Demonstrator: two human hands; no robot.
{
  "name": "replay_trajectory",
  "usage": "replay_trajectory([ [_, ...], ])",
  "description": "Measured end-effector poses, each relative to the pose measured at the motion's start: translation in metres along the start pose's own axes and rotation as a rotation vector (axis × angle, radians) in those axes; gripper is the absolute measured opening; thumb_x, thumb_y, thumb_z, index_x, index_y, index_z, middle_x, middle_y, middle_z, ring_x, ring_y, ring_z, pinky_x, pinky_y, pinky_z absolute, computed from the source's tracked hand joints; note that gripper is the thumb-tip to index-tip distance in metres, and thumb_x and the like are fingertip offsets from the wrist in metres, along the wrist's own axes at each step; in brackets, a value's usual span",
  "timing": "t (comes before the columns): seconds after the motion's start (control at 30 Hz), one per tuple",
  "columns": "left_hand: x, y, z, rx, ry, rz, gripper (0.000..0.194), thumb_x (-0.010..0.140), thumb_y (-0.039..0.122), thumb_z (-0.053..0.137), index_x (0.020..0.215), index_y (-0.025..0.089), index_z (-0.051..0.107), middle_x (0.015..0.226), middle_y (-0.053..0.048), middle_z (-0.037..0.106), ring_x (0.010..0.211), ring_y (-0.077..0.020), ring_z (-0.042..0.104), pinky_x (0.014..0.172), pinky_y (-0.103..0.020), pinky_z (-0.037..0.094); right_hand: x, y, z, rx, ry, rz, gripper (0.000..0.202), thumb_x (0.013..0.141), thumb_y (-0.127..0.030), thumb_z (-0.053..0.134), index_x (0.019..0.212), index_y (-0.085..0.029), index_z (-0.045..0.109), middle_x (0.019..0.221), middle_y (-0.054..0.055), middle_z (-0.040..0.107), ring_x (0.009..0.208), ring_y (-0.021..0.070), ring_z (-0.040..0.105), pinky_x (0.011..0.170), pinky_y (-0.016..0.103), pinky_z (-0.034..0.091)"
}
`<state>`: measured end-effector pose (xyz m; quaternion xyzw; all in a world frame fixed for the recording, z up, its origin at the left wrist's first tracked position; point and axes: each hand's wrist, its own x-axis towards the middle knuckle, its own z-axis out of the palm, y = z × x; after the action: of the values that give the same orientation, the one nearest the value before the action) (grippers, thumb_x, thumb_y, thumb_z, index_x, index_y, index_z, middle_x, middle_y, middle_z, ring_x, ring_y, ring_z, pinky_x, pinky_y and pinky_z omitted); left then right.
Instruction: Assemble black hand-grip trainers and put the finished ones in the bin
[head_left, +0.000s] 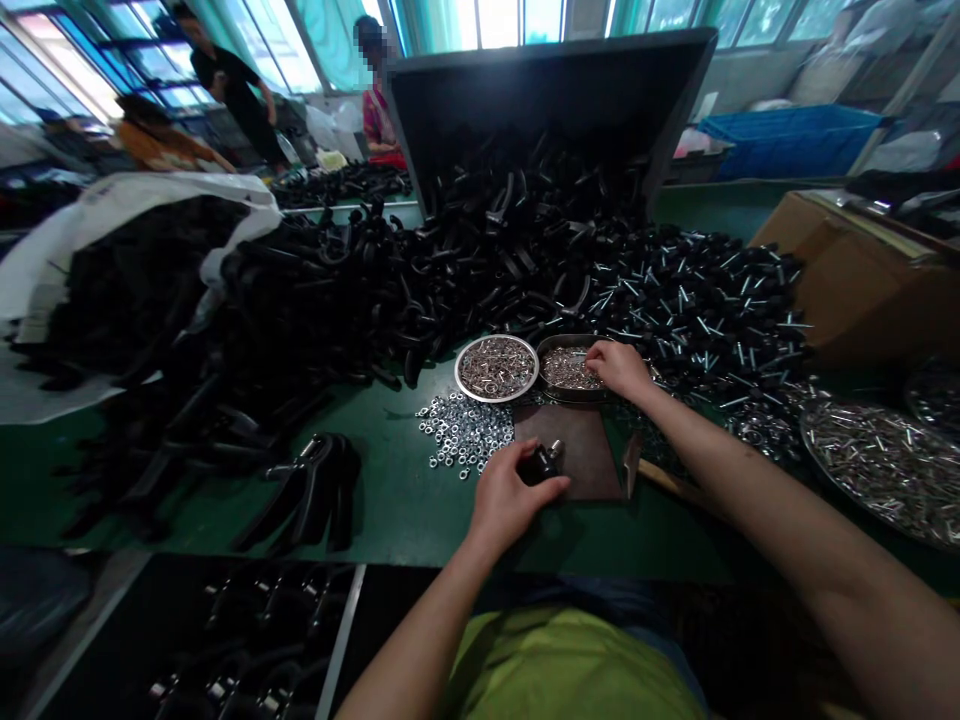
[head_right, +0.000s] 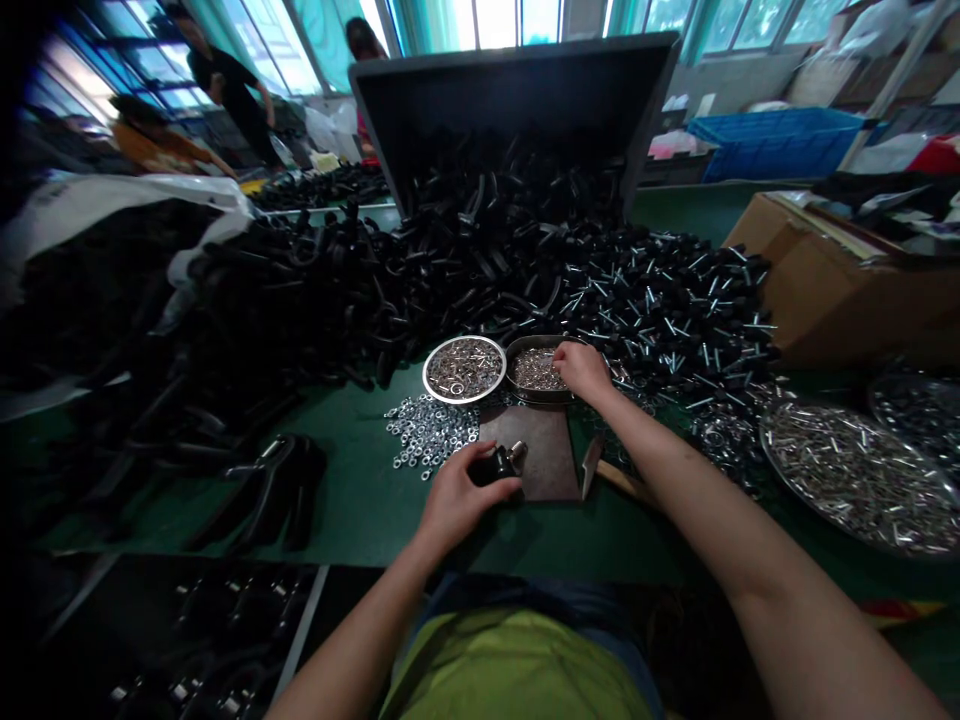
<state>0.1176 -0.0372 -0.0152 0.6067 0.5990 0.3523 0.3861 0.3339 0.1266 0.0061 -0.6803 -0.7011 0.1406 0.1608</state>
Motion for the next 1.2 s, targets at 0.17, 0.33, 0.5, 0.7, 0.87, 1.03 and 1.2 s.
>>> replay_trajectory([
  [0.17, 0.007, 0.004, -0.014, -0.859, -0.045, -0.475, 0.044, 0.067, 0.046, 0.071, 0.101, 0.018, 0.062, 0.086, -0.004, 0.064, 0.073, -0.0153, 0.061, 0.067, -0.030, 0.053, -0.058, -0.024, -0.004, 0.483, -0.077, -0.102, 0.018, 0.081, -0.027, 0.053, 0.094, -0.018, 0.060, 0.085, 0.004, 0.070, 0.066, 0.0135, 0.063, 0.062, 0.026, 0.049],
  [0.33, 0.002, 0.008, -0.019, -1.309, -0.108, -0.736, 0.033, 0.075, 0.045, 0.065, 0.087, 0.015, 0.059, 0.076, -0.005, 0.064, 0.062, -0.0128, 0.062, 0.058, -0.028, 0.055, -0.123, -0.048, 0.010, 0.940, -0.215, -0.132, 0.016, 0.076, -0.031, 0.061, 0.085, -0.018, 0.061, 0.076, 0.003, 0.068, 0.063, 0.0144, 0.061, 0.061, 0.029, 0.048],
  [0.5, -0.004, 0.013, -0.018, -1.394, -0.189, -0.742, 0.032, 0.082, 0.043, 0.058, 0.090, 0.012, 0.059, 0.071, -0.005, 0.064, 0.056, -0.0117, 0.061, 0.058, -0.028, 0.056, -0.133, -0.054, 0.021, 0.907, -0.159, -0.234, 0.004, 0.073, -0.022, 0.065, 0.073, -0.018, 0.066, 0.076, 0.002, 0.062, 0.075, 0.0156, 0.059, 0.067, 0.028, 0.045],
  [0.7, -0.004, 0.014, -0.015, -1.351, -0.209, -0.722, 0.032, 0.082, 0.043, 0.059, 0.089, 0.012, 0.059, 0.071, -0.006, 0.065, 0.057, -0.0139, 0.062, 0.055, -0.028, 0.056, -0.129, -0.049, 0.020, 0.887, -0.174, -0.270, 0.004, 0.073, -0.021, 0.064, 0.071, -0.019, 0.067, 0.078, 0.003, 0.061, 0.076, 0.0161, 0.058, 0.068, 0.030, 0.043],
  [0.87, -0.001, 0.012, -0.011, -1.313, -0.241, -0.728, 0.031, 0.082, 0.043, 0.057, 0.091, 0.013, 0.060, 0.073, -0.006, 0.066, 0.059, -0.0149, 0.063, 0.055, -0.029, 0.056, -0.128, -0.045, 0.017, 0.880, -0.205, -0.272, 0.004, 0.072, -0.021, 0.065, 0.070, -0.018, 0.066, 0.077, 0.002, 0.060, 0.076, 0.0162, 0.057, 0.070, 0.030, 0.043],
  [1.03, 0.002, 0.011, -0.009, -1.263, -0.279, -0.721, 0.030, 0.080, 0.043, 0.059, 0.089, 0.014, 0.061, 0.072, -0.005, 0.066, 0.059, -0.0143, 0.062, 0.052, -0.027, 0.055, -0.124, -0.039, 0.018, 0.859, -0.252, -0.307, 0.002, 0.073, -0.018, 0.064, 0.071, -0.018, 0.066, 0.079, 0.002, 0.060, 0.078, 0.0153, 0.057, 0.070, 0.029, 0.043],
  [1.2, 0.002, 0.010, -0.005, -1.182, -0.300, -0.685, 0.034, 0.077, 0.046, 0.062, 0.092, 0.015, 0.063, 0.074, -0.004, 0.065, 0.061, -0.0131, 0.061, 0.054, -0.026, 0.053, -0.123, -0.033, 0.017, 0.755, -0.231, -0.366, 0.004, 0.074, -0.018, 0.063, 0.078, -0.018, 0.063, 0.079, 0.001, 0.059, 0.075, 0.0142, 0.057, 0.065, 0.026, 0.043],
])
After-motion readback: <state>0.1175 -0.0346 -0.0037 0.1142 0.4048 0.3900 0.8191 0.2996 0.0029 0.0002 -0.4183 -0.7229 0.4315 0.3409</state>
